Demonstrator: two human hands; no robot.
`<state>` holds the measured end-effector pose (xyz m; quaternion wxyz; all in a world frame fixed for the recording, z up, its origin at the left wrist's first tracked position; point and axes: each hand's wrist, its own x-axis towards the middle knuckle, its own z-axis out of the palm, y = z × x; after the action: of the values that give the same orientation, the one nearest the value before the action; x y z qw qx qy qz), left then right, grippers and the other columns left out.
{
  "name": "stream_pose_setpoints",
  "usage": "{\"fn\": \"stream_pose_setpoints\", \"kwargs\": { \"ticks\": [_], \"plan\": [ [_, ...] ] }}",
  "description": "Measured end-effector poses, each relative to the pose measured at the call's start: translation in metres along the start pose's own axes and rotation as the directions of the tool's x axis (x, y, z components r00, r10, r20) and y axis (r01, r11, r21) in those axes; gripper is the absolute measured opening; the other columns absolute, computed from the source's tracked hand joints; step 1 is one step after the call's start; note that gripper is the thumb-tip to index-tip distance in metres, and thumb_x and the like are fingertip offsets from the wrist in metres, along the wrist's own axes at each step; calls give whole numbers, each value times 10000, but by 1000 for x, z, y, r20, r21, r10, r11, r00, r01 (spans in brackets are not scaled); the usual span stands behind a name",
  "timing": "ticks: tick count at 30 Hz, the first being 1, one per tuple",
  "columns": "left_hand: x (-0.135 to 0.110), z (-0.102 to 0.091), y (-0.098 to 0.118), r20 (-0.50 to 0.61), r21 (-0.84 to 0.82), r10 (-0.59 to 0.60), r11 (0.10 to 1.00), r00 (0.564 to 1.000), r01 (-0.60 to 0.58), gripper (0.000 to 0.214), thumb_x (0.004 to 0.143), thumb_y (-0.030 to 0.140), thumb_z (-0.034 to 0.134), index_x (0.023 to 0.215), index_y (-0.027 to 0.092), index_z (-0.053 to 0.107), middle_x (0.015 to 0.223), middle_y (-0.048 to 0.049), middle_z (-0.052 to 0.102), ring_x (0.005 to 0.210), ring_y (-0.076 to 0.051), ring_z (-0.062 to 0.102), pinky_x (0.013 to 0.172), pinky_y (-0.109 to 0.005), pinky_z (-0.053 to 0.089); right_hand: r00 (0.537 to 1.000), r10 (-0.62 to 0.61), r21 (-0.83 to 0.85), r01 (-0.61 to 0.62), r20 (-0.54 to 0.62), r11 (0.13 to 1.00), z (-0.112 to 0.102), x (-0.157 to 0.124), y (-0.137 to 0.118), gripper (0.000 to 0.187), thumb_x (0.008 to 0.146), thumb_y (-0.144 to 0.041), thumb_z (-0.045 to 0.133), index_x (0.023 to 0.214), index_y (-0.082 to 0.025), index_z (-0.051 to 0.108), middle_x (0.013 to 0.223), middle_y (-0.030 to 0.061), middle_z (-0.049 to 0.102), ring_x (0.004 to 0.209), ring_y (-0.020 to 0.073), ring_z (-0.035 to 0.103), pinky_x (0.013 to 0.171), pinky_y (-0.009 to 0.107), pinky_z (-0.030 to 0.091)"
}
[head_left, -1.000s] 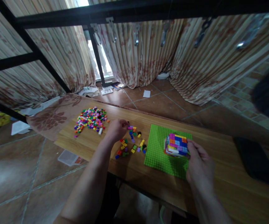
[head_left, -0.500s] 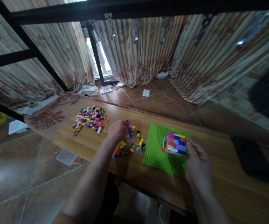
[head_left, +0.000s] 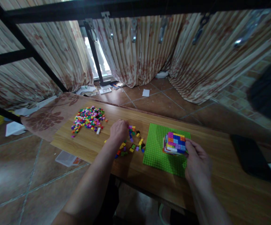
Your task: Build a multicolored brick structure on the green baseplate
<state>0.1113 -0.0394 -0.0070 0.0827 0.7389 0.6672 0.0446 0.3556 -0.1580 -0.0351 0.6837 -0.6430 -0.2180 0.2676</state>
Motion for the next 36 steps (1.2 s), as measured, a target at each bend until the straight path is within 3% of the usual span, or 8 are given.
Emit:
{"fn": "stream_pose_setpoints", "kwargs": {
  "ticks": [7, 9, 11, 15, 18, 21, 26, 36],
  "plan": [
    [1, -3, 2, -38, -85, 6, 996, 999, -9, 245, 840, 200, 485, 916, 186, 717, 970, -110, 702, 888, -230, 650, 752, -301, 472, 998, -67, -54, 66, -17, 996, -1, 1, -2, 294, 761, -419, 692, 935, -183, 719, 918, 31, 717, 815, 157, 654, 800, 335, 522],
    [-1, -10, 3, -25, -227, 33, 973, 999, -38, 208, 840, 227, 514, 871, 168, 711, 881, -92, 705, 825, -203, 634, 729, -279, 459, 974, -221, -183, 207, -57, 961, -2, -5, -10, 283, 822, -413, 641, 979, -191, 716, 954, 47, 709, 837, 168, 651, 820, 355, 515],
    [-5, -17, 5, 41, -464, 127, 881, 991, -94, 200, 837, 285, 547, 829, 149, 692, 775, -62, 683, 719, -170, 597, 664, -257, 440, 896, -442, -322, 405, -49, 856, -4, -16, -21, 259, 868, -378, 602, 1033, -208, 706, 985, 55, 694, 869, 178, 643, 851, 373, 505],
    [-20, -31, 14, 182, -874, 448, 481, 875, -64, 286, 785, 422, 628, 830, 141, 657, 711, -10, 608, 616, -116, 514, 588, -227, 404, 709, -662, -274, 704, 241, 655, -3, -46, -34, 231, 866, -247, 612, 1087, -255, 679, 990, 46, 695, 895, 187, 652, 831, 355, 523],
    [-35, -38, 27, 292, -932, 610, 356, 737, 75, 320, 762, 451, 674, 867, 149, 666, 738, -10, 595, 626, -107, 498, 594, -226, 406, 643, -614, -187, 745, 458, 640, 4, -60, -32, 314, 864, -219, 611, 1174, -266, 631, 997, 48, 695, 803, 170, 653, 749, 337, 550],
    [-45, -40, 39, 335, -940, 680, 293, 653, 178, 291, 751, 424, 711, 863, 158, 675, 711, 2, 578, 608, -91, 474, 576, -212, 387, 633, -547, -185, 729, 547, 659, 11, -63, -28, 409, 863, -248, 634, 1267, -259, 571, 1023, 49, 690, 725, 144, 635, 718, 324, 562],
    [-48, -33, 46, 307, -950, 742, 198, 596, 243, 270, 765, 400, 720, 855, 150, 677, 686, 14, 562, 587, -74, 459, 563, -198, 364, 624, -567, -155, 734, 538, 661, 15, -59, -26, 285, 894, -227, 610, 1178, -256, 621, 985, 37, 701, 812, 152, 662, 737, 302, 556],
    [-47, -32, 48, 312, -939, 670, 324, 673, 112, 337, 744, 482, 708, 822, 157, 671, 717, 3, 592, 652, -99, 498, 587, -212, 396, 659, -493, -198, 690, 568, 696, 19, -59, -25, 111, 919, -261, 565, 946, -233, 669, 831, 12, 694, 732, 137, 641, 666, 267, 526]
  ]
}}
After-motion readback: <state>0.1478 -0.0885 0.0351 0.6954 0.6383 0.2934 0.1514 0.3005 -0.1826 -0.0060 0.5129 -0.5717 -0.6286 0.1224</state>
